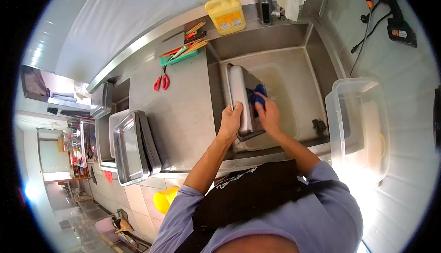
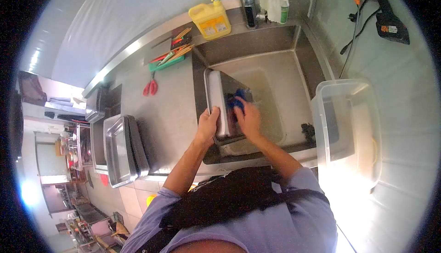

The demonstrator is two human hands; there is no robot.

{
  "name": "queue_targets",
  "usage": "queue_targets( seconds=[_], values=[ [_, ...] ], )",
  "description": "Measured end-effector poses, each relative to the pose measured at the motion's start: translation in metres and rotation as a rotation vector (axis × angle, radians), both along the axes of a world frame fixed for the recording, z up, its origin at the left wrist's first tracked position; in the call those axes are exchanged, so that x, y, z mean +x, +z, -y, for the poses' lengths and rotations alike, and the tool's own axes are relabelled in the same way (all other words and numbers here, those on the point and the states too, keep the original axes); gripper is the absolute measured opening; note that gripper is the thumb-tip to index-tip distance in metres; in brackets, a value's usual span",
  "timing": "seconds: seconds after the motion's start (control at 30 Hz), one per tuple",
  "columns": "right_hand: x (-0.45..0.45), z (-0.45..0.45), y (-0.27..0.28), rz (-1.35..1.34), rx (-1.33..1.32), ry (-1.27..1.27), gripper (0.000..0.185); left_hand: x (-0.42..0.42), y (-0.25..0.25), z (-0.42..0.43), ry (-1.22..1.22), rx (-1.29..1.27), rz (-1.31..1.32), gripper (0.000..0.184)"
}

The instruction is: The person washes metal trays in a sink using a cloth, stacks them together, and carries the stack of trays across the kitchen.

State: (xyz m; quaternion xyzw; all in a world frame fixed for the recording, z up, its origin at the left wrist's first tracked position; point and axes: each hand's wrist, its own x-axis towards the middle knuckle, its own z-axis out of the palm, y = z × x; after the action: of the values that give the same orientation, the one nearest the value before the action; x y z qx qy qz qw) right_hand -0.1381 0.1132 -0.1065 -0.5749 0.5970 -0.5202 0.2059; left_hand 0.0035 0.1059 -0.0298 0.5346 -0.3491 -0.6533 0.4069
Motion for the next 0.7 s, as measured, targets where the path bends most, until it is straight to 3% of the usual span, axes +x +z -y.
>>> queue_targets(
  seconds=[0.1,0.17,0.23,0.27,0.3,0.37,0.47,0.57,0.6,0.7],
  values=[
    [-0.028,0.043,-0.074,0.010,0.624,-0.125,0.037,0.003,0.025,-0.015,-0.119,-0.057,0.146,0.026],
    [-0.058,0.061,-0.147,0.597,0.619,-0.022,0.042,0.013,0.040,-0.022,-0.304,-0.190,0.336,0.027],
    [-0.084,0.055,-0.114,0.518,0.591,-0.074,0.043,0.031,0.051,-0.029,-0.543,-0.398,0.563,0.029],
    [-0.098,0.057,-0.105,0.619,0.627,-0.098,0.042,0.035,0.067,-0.031,-0.662,-0.301,0.592,0.029],
    [-0.114,0.060,-0.102,0.719,0.666,-0.126,0.042,0.039,0.068,-0.033,-0.752,-0.383,0.652,0.026],
    [-0.144,0.060,-0.111,1.117,0.738,-0.047,0.045,0.046,0.064,-0.031,-0.991,-0.763,0.904,0.025],
    [-0.152,0.049,-0.075,0.969,0.884,0.012,0.051,0.044,0.061,-0.035,-1.107,-0.981,0.962,0.018],
    [-0.125,0.024,-0.066,0.356,0.893,0.088,0.052,0.049,0.046,-0.032,-1.213,-1.134,1.155,0.009],
    [-0.122,0.022,-0.060,0.220,0.961,0.293,0.050,0.052,0.040,-0.029,-1.213,-1.178,1.197,0.008],
    [-0.106,0.020,-0.127,-0.140,1.022,0.457,0.070,0.058,0.031,-0.013,-1.211,-1.304,1.307,0.005]
  ],
)
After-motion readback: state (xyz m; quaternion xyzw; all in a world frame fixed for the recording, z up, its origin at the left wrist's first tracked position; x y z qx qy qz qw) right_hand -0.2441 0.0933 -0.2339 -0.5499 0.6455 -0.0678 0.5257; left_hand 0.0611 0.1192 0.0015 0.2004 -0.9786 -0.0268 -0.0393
